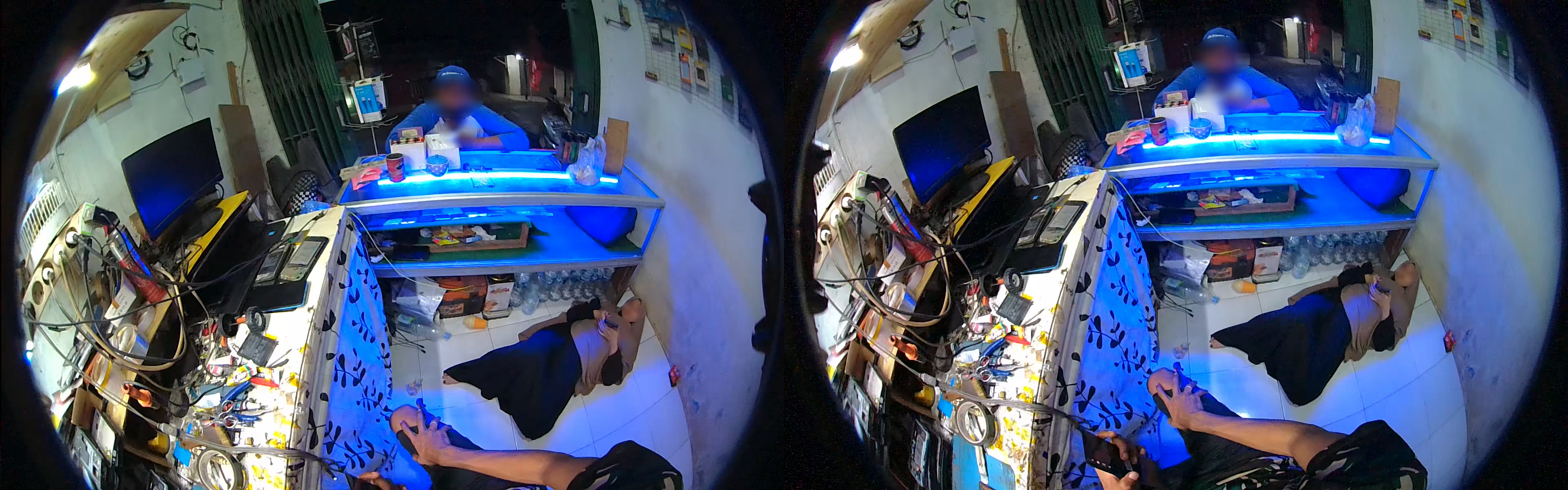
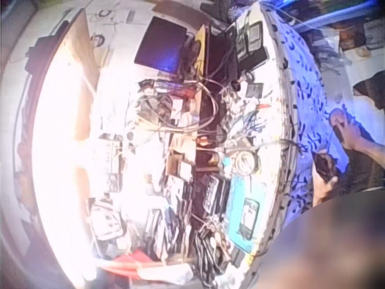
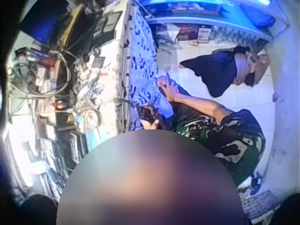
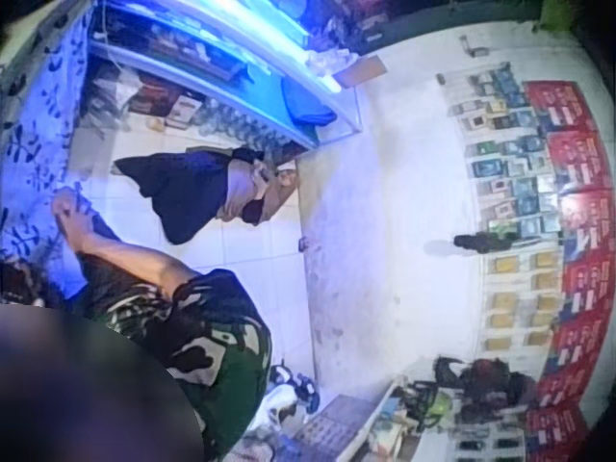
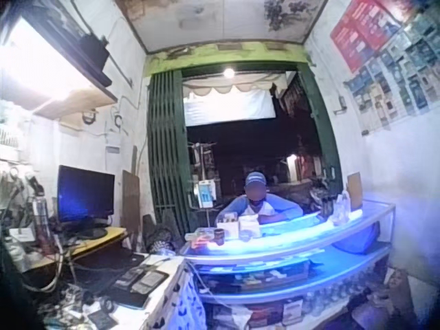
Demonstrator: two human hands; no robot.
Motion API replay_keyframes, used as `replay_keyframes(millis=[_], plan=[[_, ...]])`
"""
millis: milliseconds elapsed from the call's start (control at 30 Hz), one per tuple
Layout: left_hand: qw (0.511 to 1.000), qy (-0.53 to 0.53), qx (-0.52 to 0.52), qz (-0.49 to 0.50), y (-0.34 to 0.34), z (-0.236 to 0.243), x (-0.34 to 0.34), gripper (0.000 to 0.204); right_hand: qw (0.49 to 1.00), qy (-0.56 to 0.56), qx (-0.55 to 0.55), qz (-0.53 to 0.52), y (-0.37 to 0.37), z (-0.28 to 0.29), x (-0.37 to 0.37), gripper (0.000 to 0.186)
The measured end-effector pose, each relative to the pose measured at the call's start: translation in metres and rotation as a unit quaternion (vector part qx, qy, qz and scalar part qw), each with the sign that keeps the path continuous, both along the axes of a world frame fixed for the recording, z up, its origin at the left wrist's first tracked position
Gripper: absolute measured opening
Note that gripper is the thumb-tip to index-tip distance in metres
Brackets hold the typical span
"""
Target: The person handles a disassembled smartphone on a cluttered workbench, repeatedly lifting and placing the device while pointing at internal components. The person also gestures toward a second person behind a counter and occasionally touches the phone's battery and circuit board area.
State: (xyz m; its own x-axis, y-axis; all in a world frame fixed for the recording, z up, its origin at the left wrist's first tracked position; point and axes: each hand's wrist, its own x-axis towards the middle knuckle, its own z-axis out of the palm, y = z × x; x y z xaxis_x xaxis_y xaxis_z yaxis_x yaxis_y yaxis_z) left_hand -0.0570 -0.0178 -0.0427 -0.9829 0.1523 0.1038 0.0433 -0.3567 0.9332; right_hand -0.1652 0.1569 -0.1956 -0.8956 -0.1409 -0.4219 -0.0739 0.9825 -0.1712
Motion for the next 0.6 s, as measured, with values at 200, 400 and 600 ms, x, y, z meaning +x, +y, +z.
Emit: replay_keyframes(millis=[200, 400, 600], plan=[[1.000, 0.014, -0.007, -0.017, -0.001, 0.009, -0.002, 0.091, 1.000, 0.015, -0.005, -0.011, 0.002, 0.001, 0.004, 0.103], [1.000, 0.009, -0.002, -0.024, -0.017, -0.010, 0.005, 0.087, 1.000, 0.024, -0.008, 0.002, 0.002, -0.001, 0.002, 0.102], [0.998, 0.014, 0.063, -0.001, -0.013, -0.010, 0.010, 0.085, 0.999, 0.034, -0.032, 0.007, 0.000, -0.001, 0.007, 0.102]])
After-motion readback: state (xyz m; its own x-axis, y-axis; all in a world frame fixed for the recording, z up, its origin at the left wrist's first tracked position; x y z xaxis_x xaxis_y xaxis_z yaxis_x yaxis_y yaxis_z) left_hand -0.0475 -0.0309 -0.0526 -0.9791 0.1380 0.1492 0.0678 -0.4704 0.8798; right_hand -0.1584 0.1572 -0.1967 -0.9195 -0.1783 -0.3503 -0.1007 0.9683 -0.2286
